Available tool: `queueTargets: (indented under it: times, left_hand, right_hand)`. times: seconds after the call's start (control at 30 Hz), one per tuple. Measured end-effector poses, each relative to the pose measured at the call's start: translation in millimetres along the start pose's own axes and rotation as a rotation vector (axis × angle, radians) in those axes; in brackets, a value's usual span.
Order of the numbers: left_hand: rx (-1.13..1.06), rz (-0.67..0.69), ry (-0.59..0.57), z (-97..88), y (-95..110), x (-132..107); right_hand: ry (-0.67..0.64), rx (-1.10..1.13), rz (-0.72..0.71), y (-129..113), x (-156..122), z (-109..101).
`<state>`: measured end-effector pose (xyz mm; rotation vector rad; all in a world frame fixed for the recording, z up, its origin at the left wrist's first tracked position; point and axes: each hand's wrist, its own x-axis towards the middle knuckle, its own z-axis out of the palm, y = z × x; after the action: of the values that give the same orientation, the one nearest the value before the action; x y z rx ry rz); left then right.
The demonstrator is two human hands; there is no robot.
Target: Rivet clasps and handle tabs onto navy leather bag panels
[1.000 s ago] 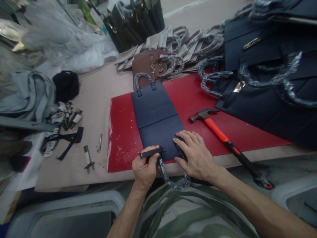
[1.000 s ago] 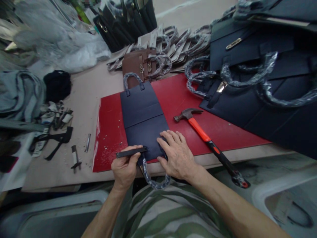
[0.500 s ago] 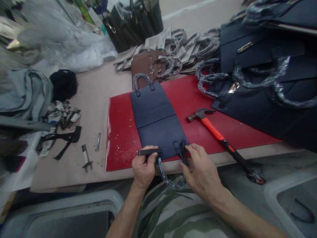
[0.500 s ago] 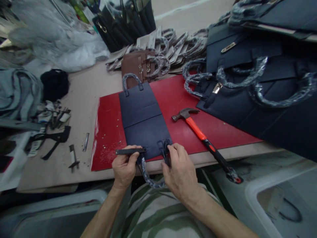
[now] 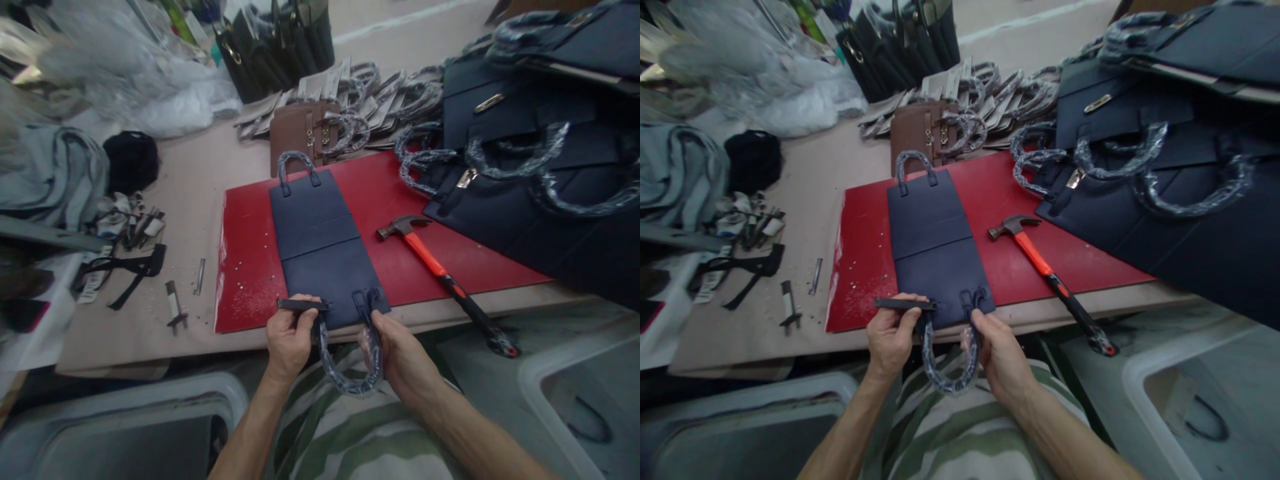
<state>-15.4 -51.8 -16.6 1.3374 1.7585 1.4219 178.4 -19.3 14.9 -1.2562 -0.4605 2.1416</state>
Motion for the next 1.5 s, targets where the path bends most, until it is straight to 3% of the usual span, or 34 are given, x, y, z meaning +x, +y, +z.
queueTargets:
  times: [0.1, 0.23, 0.47, 0.93, 1.13, 1.27, 1.5]
  left_hand:
    - [-0.05, -0.026, 0.001, 0.4, 7, 2]
    - [-0.121, -0.086, 0.004, 0.7, 19, 9]
    - [-0.223, -0.135, -0.076, 1.7, 33, 21]
    - [-0.143, 0.005, -0.018, -1.4, 20, 11]
    - [-0.352, -0.081, 0.121, 2.1, 21, 14]
    - [-0.396, -0.089, 0.094, 0.0, 20, 14]
    - [-0.16, -0.015, 0.029, -3.7, 22, 10]
  right_hand:
    - [-0.038, -0.1, 0.034, -5, 11, 5]
    - [0.009, -0.205, -0.038, -4, 17, 10]
    - [0.026, -0.094, 0.025, 1, 14, 19]
    - [-0.024, 0.035, 0.057, 3, 18, 21]
    - [-0.019, -0.001, 0.092, 6, 20, 19]
    - [-0.031, 0.004, 0.091, 7, 22, 19]
    - [-0.043, -0.027, 0.072, 5, 20, 22]
